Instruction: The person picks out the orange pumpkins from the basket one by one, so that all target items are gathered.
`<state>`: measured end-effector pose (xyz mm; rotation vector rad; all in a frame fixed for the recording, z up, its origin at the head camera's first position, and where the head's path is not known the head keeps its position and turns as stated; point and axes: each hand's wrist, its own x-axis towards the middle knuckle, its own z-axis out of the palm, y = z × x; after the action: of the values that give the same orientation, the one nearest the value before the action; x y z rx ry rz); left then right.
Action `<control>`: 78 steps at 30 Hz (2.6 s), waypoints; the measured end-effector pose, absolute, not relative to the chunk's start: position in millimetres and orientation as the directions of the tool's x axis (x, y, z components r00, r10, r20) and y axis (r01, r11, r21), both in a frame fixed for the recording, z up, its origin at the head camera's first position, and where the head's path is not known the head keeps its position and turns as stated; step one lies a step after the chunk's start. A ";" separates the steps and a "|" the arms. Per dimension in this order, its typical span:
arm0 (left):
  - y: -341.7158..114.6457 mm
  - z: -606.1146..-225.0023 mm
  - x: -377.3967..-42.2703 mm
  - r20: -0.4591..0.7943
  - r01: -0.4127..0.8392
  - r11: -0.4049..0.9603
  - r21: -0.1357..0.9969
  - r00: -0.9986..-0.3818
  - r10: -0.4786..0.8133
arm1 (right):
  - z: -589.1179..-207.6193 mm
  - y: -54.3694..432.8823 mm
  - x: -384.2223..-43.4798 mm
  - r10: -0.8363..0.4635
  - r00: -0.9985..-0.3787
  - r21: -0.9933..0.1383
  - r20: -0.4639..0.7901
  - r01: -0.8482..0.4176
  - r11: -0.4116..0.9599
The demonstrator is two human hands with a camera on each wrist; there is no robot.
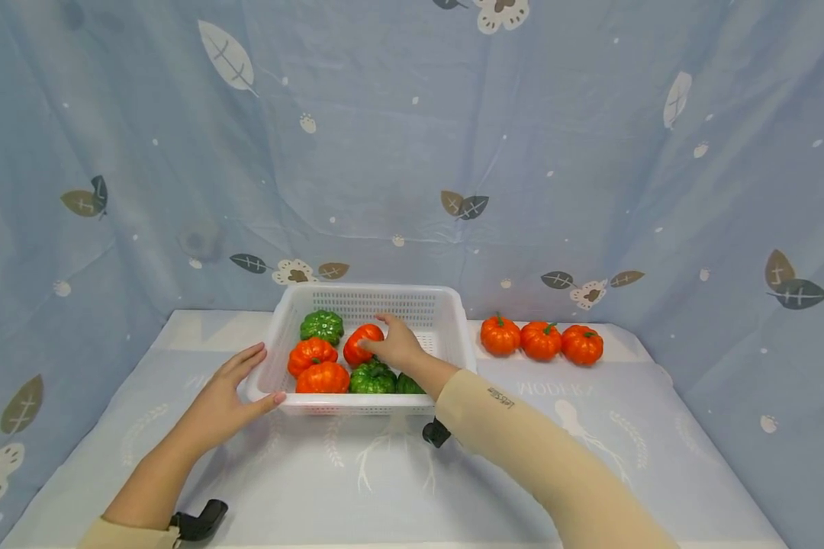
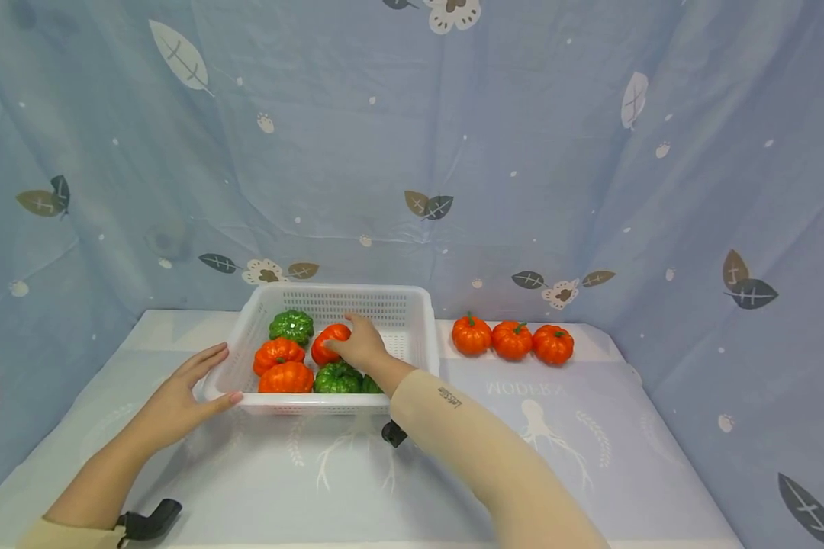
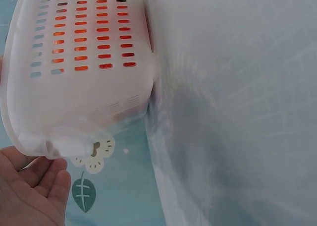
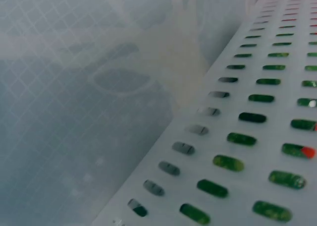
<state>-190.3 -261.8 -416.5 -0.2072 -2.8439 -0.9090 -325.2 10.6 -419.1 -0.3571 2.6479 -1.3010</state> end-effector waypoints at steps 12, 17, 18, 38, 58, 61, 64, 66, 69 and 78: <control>-262.5 -416.1 -190.3 0.145 0.138 0.814 0.564 -0.987 0.067 | -425.3 7.1 -329.8 -0.299 -0.952 -0.790 -0.063 -0.136 0.598; -262.0 -415.5 -191.7 0.149 0.144 0.820 0.554 -0.986 0.072 | -427.3 9.0 -332.4 -0.287 -0.956 -0.799 -0.058 -0.128 0.587; -262.0 -415.5 -191.7 0.150 0.146 0.820 0.554 -0.986 0.074 | -427.7 9.2 -333.0 -0.286 -0.957 -0.800 -0.053 -0.130 0.585; -265.4 -417.0 -189.8 0.175 0.176 0.811 0.558 -0.980 0.092 | -409.6 13.1 -328.0 -0.170 -0.985 -0.905 0.040 -0.108 0.412; -262.6 -416.3 -189.8 0.183 0.198 0.797 0.571 -0.977 0.111 | -358.4 72.9 -299.7 -0.145 -0.978 -0.951 0.153 -0.185 0.249; -262.7 -416.3 -189.8 0.175 0.188 0.799 0.571 -0.979 0.106 | -353.4 86.3 -292.0 -0.153 -0.975 -0.948 0.160 -0.195 0.250; -262.8 -416.0 -189.4 0.169 0.180 0.803 0.569 -0.980 0.100 | -349.9 99.1 -285.2 -0.160 -0.973 -0.951 0.167 -0.202 0.233; -262.8 -415.5 -189.2 0.165 0.175 0.806 0.566 -0.982 0.097 | -348.8 107.8 -281.8 -0.149 -0.972 -0.949 0.180 -0.211 0.233; -263.0 -415.5 -189.8 0.162 0.169 0.809 0.562 -0.982 0.092 | -347.6 121.3 -277.1 -0.112 -0.972 -0.939 0.205 -0.228 0.259; -262.5 -415.6 -189.4 0.164 0.169 0.807 0.565 -0.982 0.091 | -354.6 168.7 -267.7 -0.036 -0.953 -0.893 0.302 -0.296 0.340</control>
<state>-189.4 -262.5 -415.6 -0.2073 -2.8634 -0.9134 -267.7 168.7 -354.6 -0.3470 2.7503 -1.9193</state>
